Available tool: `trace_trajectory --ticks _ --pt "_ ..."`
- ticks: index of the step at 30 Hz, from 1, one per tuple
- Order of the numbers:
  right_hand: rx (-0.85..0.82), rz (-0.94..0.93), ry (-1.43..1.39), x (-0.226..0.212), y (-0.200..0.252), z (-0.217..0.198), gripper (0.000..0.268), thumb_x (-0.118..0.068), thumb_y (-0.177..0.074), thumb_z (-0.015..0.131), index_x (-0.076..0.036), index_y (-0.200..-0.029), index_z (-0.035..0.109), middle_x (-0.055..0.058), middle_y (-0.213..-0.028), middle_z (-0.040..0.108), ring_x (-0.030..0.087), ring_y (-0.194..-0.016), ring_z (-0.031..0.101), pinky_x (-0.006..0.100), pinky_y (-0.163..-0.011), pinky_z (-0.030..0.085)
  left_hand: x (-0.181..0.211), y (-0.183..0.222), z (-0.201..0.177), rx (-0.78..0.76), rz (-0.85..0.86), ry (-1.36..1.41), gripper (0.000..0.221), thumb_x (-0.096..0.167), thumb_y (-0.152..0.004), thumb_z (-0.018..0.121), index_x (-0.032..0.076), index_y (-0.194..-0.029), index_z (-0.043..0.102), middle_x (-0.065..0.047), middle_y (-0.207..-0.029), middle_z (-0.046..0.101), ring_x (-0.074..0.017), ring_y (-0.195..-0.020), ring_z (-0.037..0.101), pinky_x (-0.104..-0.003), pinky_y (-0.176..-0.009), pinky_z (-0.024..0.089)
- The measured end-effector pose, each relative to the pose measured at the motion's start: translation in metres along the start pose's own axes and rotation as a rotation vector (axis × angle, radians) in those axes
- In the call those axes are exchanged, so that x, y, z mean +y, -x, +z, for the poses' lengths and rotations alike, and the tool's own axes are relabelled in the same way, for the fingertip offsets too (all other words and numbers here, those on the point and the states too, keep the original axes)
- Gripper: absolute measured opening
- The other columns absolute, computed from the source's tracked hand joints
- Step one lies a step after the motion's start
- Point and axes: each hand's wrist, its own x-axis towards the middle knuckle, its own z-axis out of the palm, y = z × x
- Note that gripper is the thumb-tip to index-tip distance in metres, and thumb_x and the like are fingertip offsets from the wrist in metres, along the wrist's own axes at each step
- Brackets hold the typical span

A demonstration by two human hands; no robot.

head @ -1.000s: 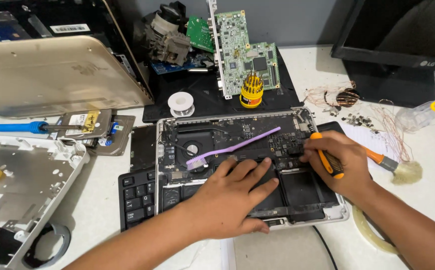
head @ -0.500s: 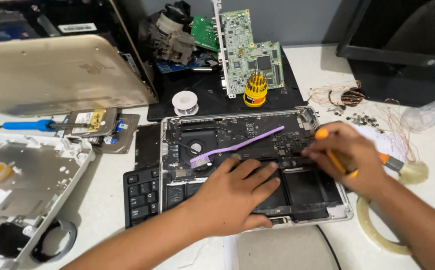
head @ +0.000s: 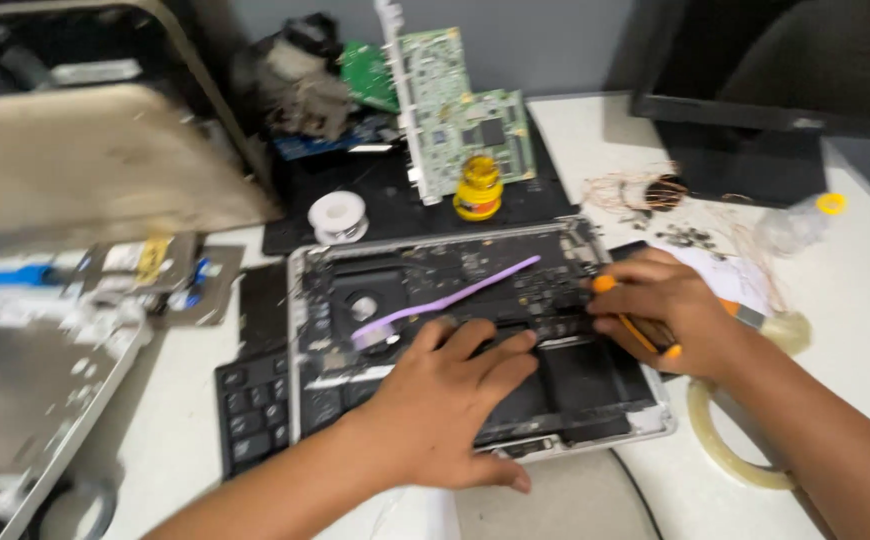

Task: Repairing a laptop by applying adhesive tape to internal components and using a screwdriver to secure parts.

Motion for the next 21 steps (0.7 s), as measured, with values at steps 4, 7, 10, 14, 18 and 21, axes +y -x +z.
trace_trajectory --ticks 4,7,10,14,18,21 --pt "0.021 -0.053 -0.068 -0.01 -0.002 -0.002 0.014 -0.018 -0.092 0.068 -0.011 -0.104 0.071 0.006 -0.104 0.075 0.023 -0.084 0.071 0.036 -0.081 0.05 -0.011 -0.008 -0.041 -0.407 -0.196 0.261 0.103 0.077 -0.08 0.039 0.008 -0.157 0.034 -0.013 -0.152 0.051 -0.0375 -0.14 0.036 -0.054 -0.107 0.025" --pt "0.078 0.295 -0.104 0.008 0.012 -0.003 0.014 -0.014 -0.081 0.081 -0.01 -0.093 0.075 0.003 -0.093 0.078 0.013 -0.085 0.073 0.026 -0.088 0.054 -0.036 0.001 -0.08 -0.177 -0.134 0.223 0.07 0.038 -0.09 0.07 0.013 -0.15 0.045 -0.01 -0.149 0.058 -0.0364 -0.127 0.054 -0.057 -0.09 0.042" --pt "0.018 0.482 -0.451 0.035 0.035 0.01 0.031 0.001 -0.073 0.081 0.0 -0.104 0.073 0.01 -0.082 0.078 0.013 -0.077 0.073 0.024 -0.092 0.058 -0.053 0.021 -0.112 -0.029 -0.227 -0.24 0.006 0.016 -0.074 0.067 0.017 -0.078 0.062 -0.006 -0.076 0.062 -0.0418 -0.072 0.064 -0.06 -0.049 0.042" --pt "-0.012 0.514 -0.533 0.077 0.052 0.024 0.048 0.008 -0.072 0.078 0.001 -0.119 0.067 0.016 -0.093 0.079 0.019 -0.093 0.074 0.028 -0.094 0.055 -0.06 0.027 -0.135 -0.433 -0.577 -0.283 0.018 0.008 -0.071 0.065 0.025 -0.074 0.07 -0.003 -0.082 0.071 -0.0393 -0.081 0.068 -0.053 -0.058 0.047" --pt "-0.026 0.575 -0.512 0.092 0.066 0.027 0.055 0.008 -0.073 0.076 0.001 -0.126 0.063 0.018 -0.099 0.082 0.021 -0.094 0.072 0.03 -0.089 0.051 -0.064 0.011 -0.117 -0.675 -0.698 -0.221 0.024 0.043 -0.095 0.073 0.02 -0.098 0.076 -0.009 -0.102 0.074 -0.0389 -0.097 0.07 -0.051 -0.065 0.055" --pt "-0.036 0.508 -0.51 0.098 0.069 0.028 0.058 0.006 -0.072 0.077 0.0 -0.127 0.062 0.017 -0.098 0.082 0.02 -0.089 0.072 0.029 -0.082 0.051 -0.061 0.002 -0.098 -0.62 -0.622 -0.159 0.035 0.04 -0.089 0.076 0.016 -0.113 0.071 -0.012 -0.118 0.072 -0.0412 -0.107 0.068 -0.057 -0.074 0.058"
